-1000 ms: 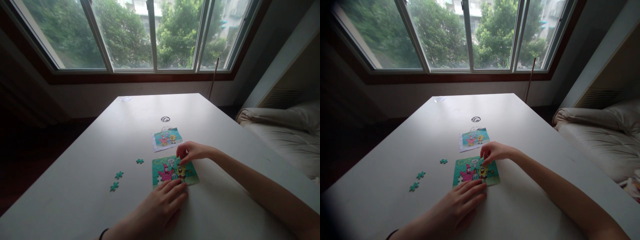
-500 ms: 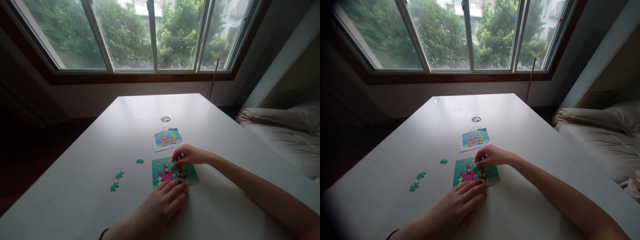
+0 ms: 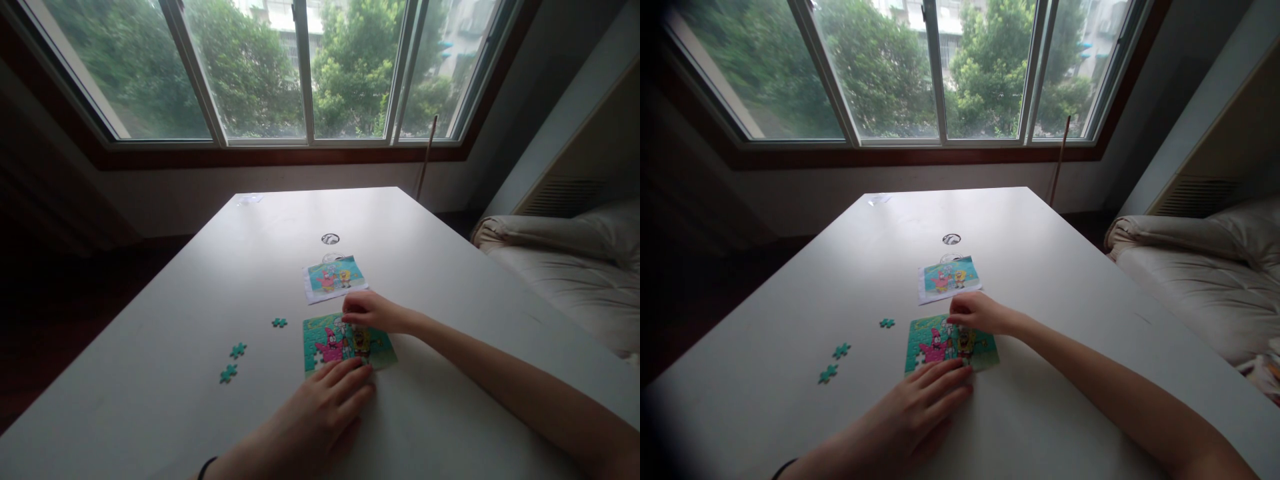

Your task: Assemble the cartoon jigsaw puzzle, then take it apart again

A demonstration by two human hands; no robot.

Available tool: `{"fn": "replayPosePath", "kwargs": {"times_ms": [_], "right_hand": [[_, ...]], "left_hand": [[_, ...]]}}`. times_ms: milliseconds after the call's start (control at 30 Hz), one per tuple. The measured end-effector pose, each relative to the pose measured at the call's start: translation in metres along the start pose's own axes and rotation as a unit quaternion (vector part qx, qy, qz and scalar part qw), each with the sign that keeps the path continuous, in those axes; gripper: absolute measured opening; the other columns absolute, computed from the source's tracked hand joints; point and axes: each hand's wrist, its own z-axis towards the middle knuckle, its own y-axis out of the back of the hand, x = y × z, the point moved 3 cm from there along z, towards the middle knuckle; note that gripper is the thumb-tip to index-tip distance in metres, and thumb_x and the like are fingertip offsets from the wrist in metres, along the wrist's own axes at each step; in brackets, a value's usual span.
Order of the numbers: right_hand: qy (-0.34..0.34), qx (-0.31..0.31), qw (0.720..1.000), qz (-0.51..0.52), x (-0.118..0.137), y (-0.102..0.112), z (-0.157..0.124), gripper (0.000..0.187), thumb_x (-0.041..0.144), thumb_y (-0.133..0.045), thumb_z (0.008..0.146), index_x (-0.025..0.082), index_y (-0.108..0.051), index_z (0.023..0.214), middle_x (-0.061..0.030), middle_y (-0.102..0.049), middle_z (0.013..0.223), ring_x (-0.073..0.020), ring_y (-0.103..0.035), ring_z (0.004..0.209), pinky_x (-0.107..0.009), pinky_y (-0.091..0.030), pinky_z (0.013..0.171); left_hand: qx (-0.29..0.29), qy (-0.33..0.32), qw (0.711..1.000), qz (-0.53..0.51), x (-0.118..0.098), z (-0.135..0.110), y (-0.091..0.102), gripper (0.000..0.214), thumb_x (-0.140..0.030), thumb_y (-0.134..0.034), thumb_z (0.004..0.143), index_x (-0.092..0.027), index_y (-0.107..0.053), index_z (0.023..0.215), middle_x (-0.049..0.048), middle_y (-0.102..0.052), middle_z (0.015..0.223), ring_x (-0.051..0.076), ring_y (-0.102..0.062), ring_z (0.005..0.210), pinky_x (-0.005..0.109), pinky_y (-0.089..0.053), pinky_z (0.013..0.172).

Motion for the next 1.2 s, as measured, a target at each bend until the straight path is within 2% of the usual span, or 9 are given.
{"fn": "replayPosePath", "kwargs": {"times_ms": [133, 233, 333, 433, 567, 700, 800, 967, 1200], "right_hand": [[-0.067, -0.035, 0.980, 0.185, -0.019, 0.006, 0.006, 0.037, 0.050, -0.056, 0.073, 0.014, -0.051, 0.069, 0.0043, -0.044, 0.056, -0.0072, -0.036, 0.050, -0.020, -0.028, 0.046], [-0.077, -0.096, 0.959, 0.255, -0.026, 0.007, 0.007, 0.036, 0.049, -0.059, 0.070, 0.014, -0.051, 0.071, 0.0047, -0.046, 0.057, -0.0062, -0.037, 0.047, -0.020, -0.030, 0.045], [-0.058, -0.164, 0.957, 0.232, -0.026, 0.006, 0.004, 0.027, 0.041, -0.062, 0.070, 0.014, -0.055, 0.075, 0.0023, -0.052, 0.062, -0.0082, -0.046, 0.052, -0.021, -0.037, 0.049], [-0.036, -0.181, 0.968, 0.168, -0.021, 0.003, 0.002, 0.015, 0.029, -0.061, 0.071, 0.015, -0.059, 0.077, -0.0014, -0.059, 0.073, -0.0110, -0.053, 0.062, -0.023, -0.045, 0.058], [0.000, -0.182, 0.973, 0.139, -0.019, 0.002, 0.001, 0.005, 0.018, -0.057, 0.071, 0.016, -0.061, 0.072, -0.0033, -0.062, 0.080, -0.0145, -0.058, 0.073, -0.028, -0.049, 0.069], [0.003, -0.179, 0.974, 0.137, -0.020, 0.001, 0.001, 0.005, 0.021, -0.059, 0.072, 0.016, -0.061, 0.072, -0.0044, -0.061, 0.086, -0.0164, -0.058, 0.080, -0.028, -0.049, 0.071], [0.008, -0.152, 0.982, 0.115, -0.019, 0.002, 0.001, 0.021, 0.029, -0.066, 0.069, 0.017, -0.061, 0.085, -0.0047, -0.060, 0.095, -0.0176, -0.056, 0.086, -0.028, -0.046, 0.074], [0.032, -0.047, 0.995, 0.085, -0.018, 0.007, 0.002, 0.058, 0.036, -0.077, 0.055, 0.019, -0.056, 0.107, -0.0055, -0.056, 0.105, -0.0206, -0.051, 0.098, -0.032, -0.041, 0.085], [0.090, -0.013, 0.996, 0.021, -0.012, 0.009, 0.002, 0.064, 0.039, -0.078, 0.053, 0.019, -0.056, 0.110, -0.0082, -0.054, 0.114, -0.0249, -0.043, 0.113, -0.038, -0.031, 0.097]], "left_hand": [[0.005, 0.000, 1.000, 0.000, 0.000, -0.001, -0.001, 0.041, -0.011, -0.043, 0.081, -0.016, -0.042, 0.122, 0.0075, -0.044, 0.133, 0.024, -0.035, 0.124, 0.040, -0.035, 0.101], [0.002, -0.004, 1.000, -0.002, 0.000, -0.001, -0.001, 0.041, -0.011, -0.044, 0.081, -0.016, -0.041, 0.122, 0.0074, -0.044, 0.133, 0.023, -0.034, 0.125, 0.040, -0.036, 0.101], [-0.001, -0.005, 1.000, -0.003, 0.000, 0.000, 0.000, 0.041, -0.010, -0.043, 0.082, -0.016, -0.041, 0.122, 0.0076, -0.044, 0.133, 0.023, -0.034, 0.125, 0.040, -0.036, 0.101], [0.007, -0.003, 1.000, 0.000, 0.000, 0.000, -0.001, 0.040, -0.011, -0.043, 0.082, -0.016, -0.041, 0.123, 0.0078, -0.042, 0.134, 0.024, -0.033, 0.125, 0.040, -0.035, 0.101], [0.005, -0.002, 1.000, 0.000, 0.000, -0.001, -0.002, 0.041, -0.011, -0.042, 0.083, -0.016, -0.040, 0.123, 0.0079, -0.043, 0.134, 0.024, -0.034, 0.125, 0.041, -0.035, 0.101], [-0.012, -0.007, 1.000, -0.008, 0.000, -0.001, -0.001, 0.042, -0.011, -0.043, 0.082, -0.017, -0.041, 0.123, 0.0083, -0.045, 0.132, 0.024, -0.036, 0.124, 0.041, -0.036, 0.100], [-0.007, -0.006, 1.000, -0.006, 0.000, 0.000, -0.001, 0.042, -0.010, -0.043, 0.081, -0.017, -0.041, 0.122, 0.0079, -0.044, 0.132, 0.024, -0.036, 0.124, 0.041, -0.037, 0.100], [0.009, 0.001, 1.000, 0.002, -0.001, -0.001, -0.001, 0.042, -0.011, -0.043, 0.082, -0.016, -0.041, 0.123, 0.0072, -0.043, 0.134, 0.024, -0.034, 0.125, 0.041, -0.035, 0.101], [-0.008, -0.002, 1.000, -0.006, -0.001, -0.001, 0.002, 0.043, -0.010, -0.044, 0.080, -0.016, -0.041, 0.122, 0.0074, -0.044, 0.132, 0.024, -0.036, 0.123, 0.041, -0.036, 0.100]]}}
